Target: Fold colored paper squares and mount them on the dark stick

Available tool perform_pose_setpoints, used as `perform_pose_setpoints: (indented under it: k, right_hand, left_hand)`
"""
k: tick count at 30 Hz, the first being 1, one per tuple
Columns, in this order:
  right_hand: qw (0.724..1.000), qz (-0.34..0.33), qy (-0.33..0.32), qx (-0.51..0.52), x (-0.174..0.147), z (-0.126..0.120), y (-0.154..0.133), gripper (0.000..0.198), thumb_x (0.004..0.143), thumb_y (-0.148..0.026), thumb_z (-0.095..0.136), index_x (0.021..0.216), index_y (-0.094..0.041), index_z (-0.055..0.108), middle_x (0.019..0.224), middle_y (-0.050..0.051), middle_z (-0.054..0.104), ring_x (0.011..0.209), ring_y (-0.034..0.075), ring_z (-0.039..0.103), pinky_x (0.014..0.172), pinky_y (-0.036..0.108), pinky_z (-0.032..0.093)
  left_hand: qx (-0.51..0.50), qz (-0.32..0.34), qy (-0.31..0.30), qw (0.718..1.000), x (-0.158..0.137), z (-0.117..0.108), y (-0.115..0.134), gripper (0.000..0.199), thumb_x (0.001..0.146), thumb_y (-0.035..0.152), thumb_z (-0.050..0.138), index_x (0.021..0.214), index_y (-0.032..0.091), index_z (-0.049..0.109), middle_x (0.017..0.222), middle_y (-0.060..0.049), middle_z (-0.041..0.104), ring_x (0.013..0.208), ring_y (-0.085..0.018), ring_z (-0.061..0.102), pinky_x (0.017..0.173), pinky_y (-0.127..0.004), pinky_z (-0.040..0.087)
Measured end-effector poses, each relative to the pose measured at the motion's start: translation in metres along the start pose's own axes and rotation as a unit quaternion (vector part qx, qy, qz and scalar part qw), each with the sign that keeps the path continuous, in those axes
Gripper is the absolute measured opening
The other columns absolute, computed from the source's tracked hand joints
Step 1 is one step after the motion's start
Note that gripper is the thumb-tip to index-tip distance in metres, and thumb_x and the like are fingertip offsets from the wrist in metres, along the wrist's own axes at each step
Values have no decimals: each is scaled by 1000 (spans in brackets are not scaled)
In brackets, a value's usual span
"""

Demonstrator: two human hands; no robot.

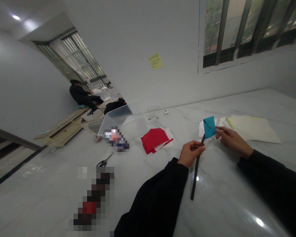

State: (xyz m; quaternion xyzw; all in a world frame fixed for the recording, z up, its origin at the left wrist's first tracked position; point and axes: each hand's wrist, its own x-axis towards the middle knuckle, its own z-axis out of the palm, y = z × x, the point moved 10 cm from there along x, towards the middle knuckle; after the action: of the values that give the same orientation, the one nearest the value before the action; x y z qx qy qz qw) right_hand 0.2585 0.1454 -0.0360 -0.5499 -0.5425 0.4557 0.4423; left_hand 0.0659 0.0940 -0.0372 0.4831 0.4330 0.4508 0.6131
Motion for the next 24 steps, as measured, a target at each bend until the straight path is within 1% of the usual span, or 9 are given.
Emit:
perform_pose_setpoints:
  k: [3, 4, 6, 7, 9, 13, 17, 20, 24]
  right_hand:
    - [1000, 13, -7, 11, -2, -1, 0, 63, 80, -69, 59, 122, -22, 60, 78, 3, 64, 50, 12, 43, 46, 27, 34]
    - [1000, 24, -20, 2, -3, 1, 0, 60, 81, -71, 55, 112, -20, 65, 71, 2, 62, 48, 12, 41, 45, 27, 32]
    - [996, 31, -65, -47, -5, 7, -1, 61, 84, -75, 45, 74, -18, 66, 54, 1, 52, 45, 12, 38, 46, 28, 28]
    - [993, 29, -85, -78, -6, 9, -2, 66, 85, -76, 40, 58, -19, 58, 47, 0, 45, 44, 11, 36, 47, 29, 27]
    - [988, 20, -96, -116, -7, 10, -4, 69, 87, -76, 37, 47, -20, 44, 43, -1, 37, 43, 11, 35, 49, 29, 27]
    - [992, 24, -79, -94, -5, 9, -1, 65, 85, -76, 41, 57, -18, 52, 49, -1, 42, 46, 11, 36, 48, 28, 26]
    - [993, 26, -100, -60, -9, 22, 0, 61, 84, -73, 48, 75, -15, 65, 56, -2, 46, 49, 11, 38, 48, 26, 26]
    - [989, -1, -144, -21, -18, 42, -10, 56, 82, -68, 55, 90, -15, 69, 62, -1, 49, 52, 11, 40, 49, 26, 30]
    - [970, -29, -241, 29, -37, 71, -25, 50, 83, -62, 60, 101, -15, 69, 71, 0, 54, 57, 11, 45, 53, 26, 36]
  left_hand:
    - [-5, 5, -1, 1000, 2, -1, -1, 42, 60, 42, 85, 87, 13, 73, 70, -1, 64, 63, -10, 54, 67, -26, 43]
    - [-7, 7, 1, 1000, 3, -2, -2, 42, 60, 42, 85, 88, 12, 73, 69, -1, 63, 62, -10, 53, 67, -26, 43]
    - [-14, 9, 14, 1000, 4, -6, -4, 43, 61, 43, 84, 89, 12, 72, 67, -1, 62, 60, -10, 52, 66, -26, 43]
    - [-18, 8, 21, 1000, 5, -8, -6, 43, 61, 43, 84, 89, 12, 72, 66, 0, 62, 59, -9, 52, 65, -26, 42]
    - [-24, 9, 35, 999, 6, -11, -8, 43, 62, 43, 83, 90, 12, 72, 64, 0, 60, 58, -9, 51, 64, -26, 42]
    - [-43, 13, 43, 998, 5, -12, -5, 41, 63, 40, 83, 89, 11, 71, 63, 1, 59, 57, -8, 49, 62, -24, 38]
    - [-129, 0, 18, 992, 0, -5, 3, 42, 64, 39, 83, 93, 12, 70, 65, 2, 57, 57, -8, 49, 59, -24, 36]
    - [-164, -22, -18, 986, -2, 3, 5, 44, 63, 38, 85, 95, 11, 69, 70, 0, 58, 60, -8, 52, 62, -24, 37]
    - [-130, -22, -52, 990, -2, 8, 4, 46, 62, 42, 85, 91, 12, 67, 70, -1, 60, 61, -9, 53, 63, -25, 38]
